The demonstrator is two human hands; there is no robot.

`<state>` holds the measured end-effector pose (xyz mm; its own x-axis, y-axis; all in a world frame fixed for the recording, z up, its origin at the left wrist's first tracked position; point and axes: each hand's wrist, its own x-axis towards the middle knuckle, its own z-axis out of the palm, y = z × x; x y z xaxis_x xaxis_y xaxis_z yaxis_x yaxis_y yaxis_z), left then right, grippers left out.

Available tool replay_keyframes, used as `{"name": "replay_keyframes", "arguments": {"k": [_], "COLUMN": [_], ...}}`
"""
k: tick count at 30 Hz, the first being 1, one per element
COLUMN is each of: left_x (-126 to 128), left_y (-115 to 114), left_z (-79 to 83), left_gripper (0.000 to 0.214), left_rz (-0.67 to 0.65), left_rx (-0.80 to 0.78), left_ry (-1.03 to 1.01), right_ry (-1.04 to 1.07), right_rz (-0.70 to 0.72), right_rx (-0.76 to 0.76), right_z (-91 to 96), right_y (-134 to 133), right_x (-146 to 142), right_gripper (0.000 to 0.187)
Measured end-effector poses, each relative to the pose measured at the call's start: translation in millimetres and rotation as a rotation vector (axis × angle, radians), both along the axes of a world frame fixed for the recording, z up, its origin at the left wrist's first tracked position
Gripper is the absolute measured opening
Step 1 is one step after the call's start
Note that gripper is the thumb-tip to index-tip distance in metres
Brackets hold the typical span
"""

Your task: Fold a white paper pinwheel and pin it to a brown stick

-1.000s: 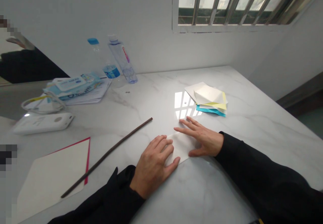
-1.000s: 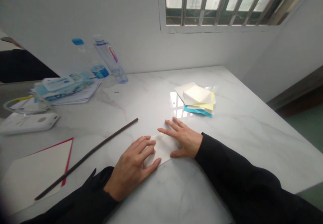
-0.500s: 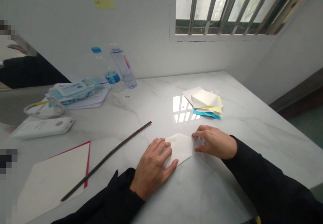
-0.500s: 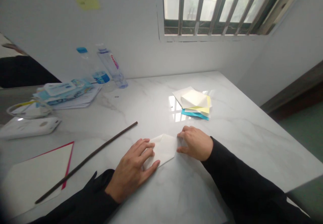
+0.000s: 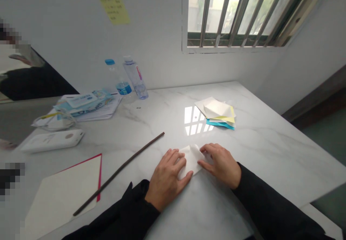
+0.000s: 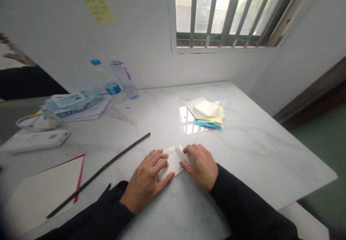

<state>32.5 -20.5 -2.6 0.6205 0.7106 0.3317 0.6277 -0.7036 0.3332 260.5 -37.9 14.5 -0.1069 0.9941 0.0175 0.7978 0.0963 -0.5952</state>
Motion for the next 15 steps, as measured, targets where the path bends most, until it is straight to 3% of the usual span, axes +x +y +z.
{"name": "replay_keyframes", "arguments": {"k": [4, 7, 11, 15], "left_x": [-0.6, -1.0, -0.7, 0.1], "left_y": [-0.8, -2.0, -2.6, -2.2], "left_z": [0.0, 0.1, -0.5, -1.1], "left_gripper": [0.013, 0.013, 0.013, 0.012], "left_rz": [0.001, 0.003, -0.006, -0.019], "left_rx": [-0.016, -0.027, -0.024, -0.01], "left_ry": [-0.007, -0.009, -0.018, -0.025], "right_ry": [0.325, 0.414, 0.254, 0.046], "right_rz": [-0.063, -0.108, -0.13, -0.132], "right_rx": [-0.064, -0.059, -0.007, 0.016], "right_z": [-5.9, -12.6, -17.6, -12.6], "right_y": [4.6, 12.2, 21.7, 36.2], "right_x": [4.3, 10.3, 6.4, -11.6], "right_gripper": [0.068, 0.079, 0.072, 0.042]}}
